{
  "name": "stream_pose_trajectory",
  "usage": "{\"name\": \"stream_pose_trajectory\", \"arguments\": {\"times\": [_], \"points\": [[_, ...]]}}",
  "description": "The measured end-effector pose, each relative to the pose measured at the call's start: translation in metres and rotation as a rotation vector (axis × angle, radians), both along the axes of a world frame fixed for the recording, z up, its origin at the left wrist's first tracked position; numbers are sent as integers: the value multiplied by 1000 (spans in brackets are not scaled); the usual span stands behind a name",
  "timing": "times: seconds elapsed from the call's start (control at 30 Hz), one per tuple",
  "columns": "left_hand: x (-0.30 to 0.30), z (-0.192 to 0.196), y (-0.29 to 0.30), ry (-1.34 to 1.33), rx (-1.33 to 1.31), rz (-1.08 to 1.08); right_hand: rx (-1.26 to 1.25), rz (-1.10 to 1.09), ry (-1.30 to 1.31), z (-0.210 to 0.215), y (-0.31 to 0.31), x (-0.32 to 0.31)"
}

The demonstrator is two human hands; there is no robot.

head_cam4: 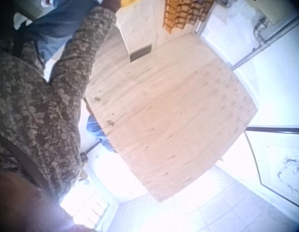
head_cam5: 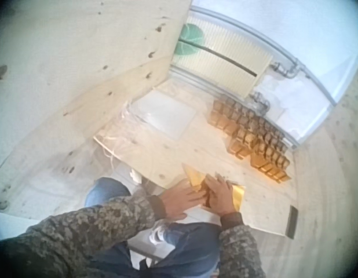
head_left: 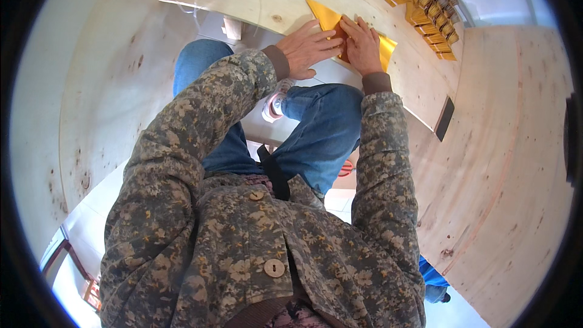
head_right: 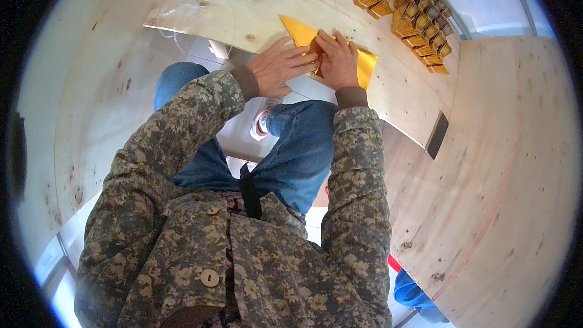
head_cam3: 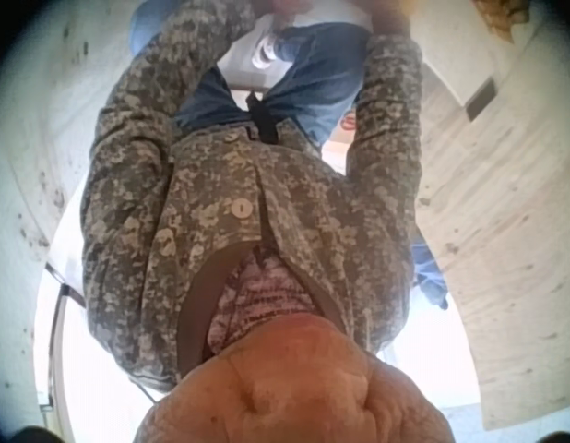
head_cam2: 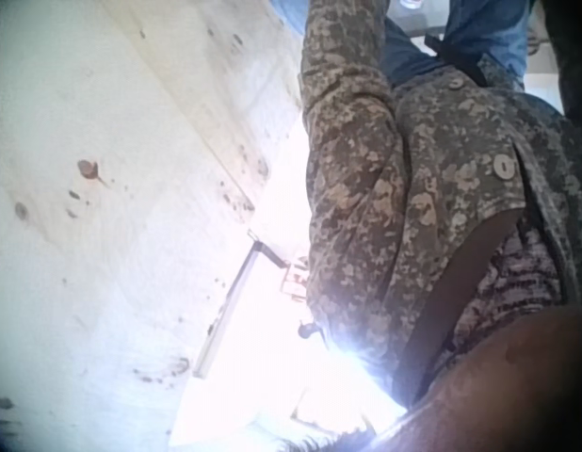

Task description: The person sits on the floor and folds a sheet of gold-colored paper by hand. They smooth the creases and fold the paper into a smaller rectangular shape, then place it on the table among other folded items.

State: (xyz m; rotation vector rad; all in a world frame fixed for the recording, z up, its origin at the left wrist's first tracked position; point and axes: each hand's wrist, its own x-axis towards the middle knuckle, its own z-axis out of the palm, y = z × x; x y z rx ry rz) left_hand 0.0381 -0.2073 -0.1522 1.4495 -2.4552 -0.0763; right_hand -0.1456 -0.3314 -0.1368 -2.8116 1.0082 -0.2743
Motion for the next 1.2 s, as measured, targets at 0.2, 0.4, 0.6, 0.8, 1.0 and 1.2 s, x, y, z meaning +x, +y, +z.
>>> {"name": "stream_pose_trajectory", "arguments": {"times": [0.2,0.4,0.6,0.8,1.0,1.2], "points": [[0,0,1,15,33,5,2,1,-5,-3,-1,1],[-6,-1,7,41,16,1,-38,25,-116,-14,-4,-2],[-2,0,7,169,82,-10,-90,26,-146,-14,1,2],[0,-5,12,482,74,129,-14,-31,-115,-11,6,3],[0,-4,7,305,-84,174,8,27,-74,-6,7,-1],[1,-2,4,182,-46,161,106,64,21,3,3,-6]]}}
